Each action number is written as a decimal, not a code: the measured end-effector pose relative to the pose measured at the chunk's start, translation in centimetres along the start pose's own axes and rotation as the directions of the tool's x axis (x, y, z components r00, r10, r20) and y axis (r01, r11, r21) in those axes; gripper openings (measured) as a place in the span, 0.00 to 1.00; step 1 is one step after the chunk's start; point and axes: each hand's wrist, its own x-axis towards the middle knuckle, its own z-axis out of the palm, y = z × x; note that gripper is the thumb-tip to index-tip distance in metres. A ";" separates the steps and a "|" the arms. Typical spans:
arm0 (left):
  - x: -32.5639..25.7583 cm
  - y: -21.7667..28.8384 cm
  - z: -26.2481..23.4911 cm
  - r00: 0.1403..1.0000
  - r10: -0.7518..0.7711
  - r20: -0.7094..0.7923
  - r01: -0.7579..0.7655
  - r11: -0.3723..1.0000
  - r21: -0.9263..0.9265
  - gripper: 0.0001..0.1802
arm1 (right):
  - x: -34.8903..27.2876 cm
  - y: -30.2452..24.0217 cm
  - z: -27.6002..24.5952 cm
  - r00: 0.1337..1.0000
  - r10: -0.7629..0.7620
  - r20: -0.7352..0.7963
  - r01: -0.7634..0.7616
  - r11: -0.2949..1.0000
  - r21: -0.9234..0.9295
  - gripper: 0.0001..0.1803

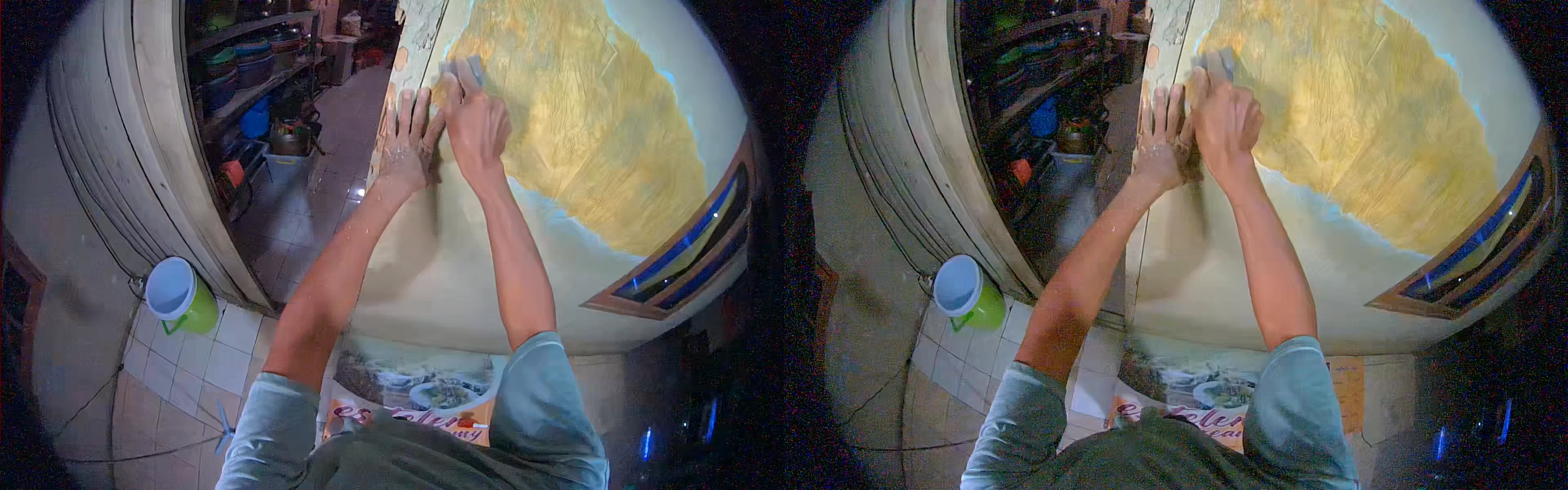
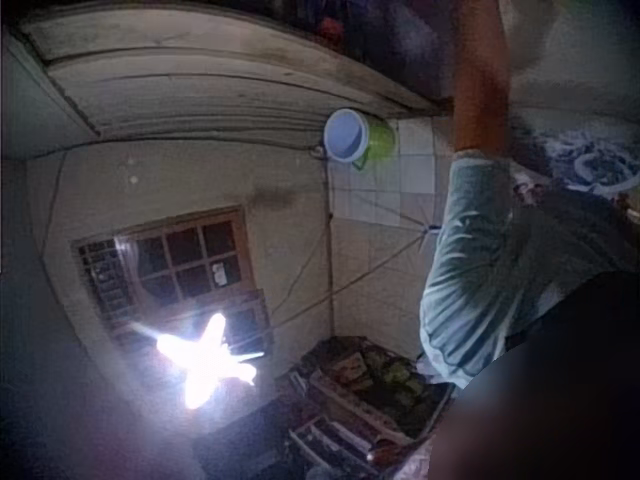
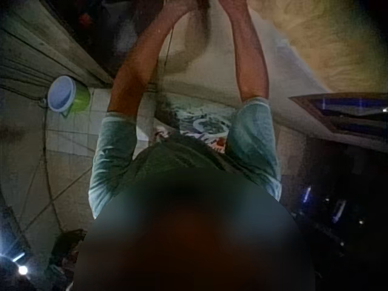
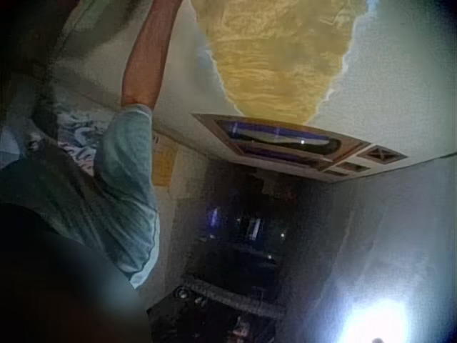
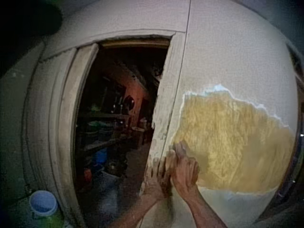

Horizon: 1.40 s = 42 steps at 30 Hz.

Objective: Scraping and smoothing a damaged section of a wall with a putty knife.

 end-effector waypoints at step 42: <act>0.2 2.8 -6.1 0.991 0.009 0.131 -0.017 0.998 0.057 0.69 | 3.6 -2.1 -8.1 0.989 0.133 -0.064 -0.127 0.988 0.093 0.19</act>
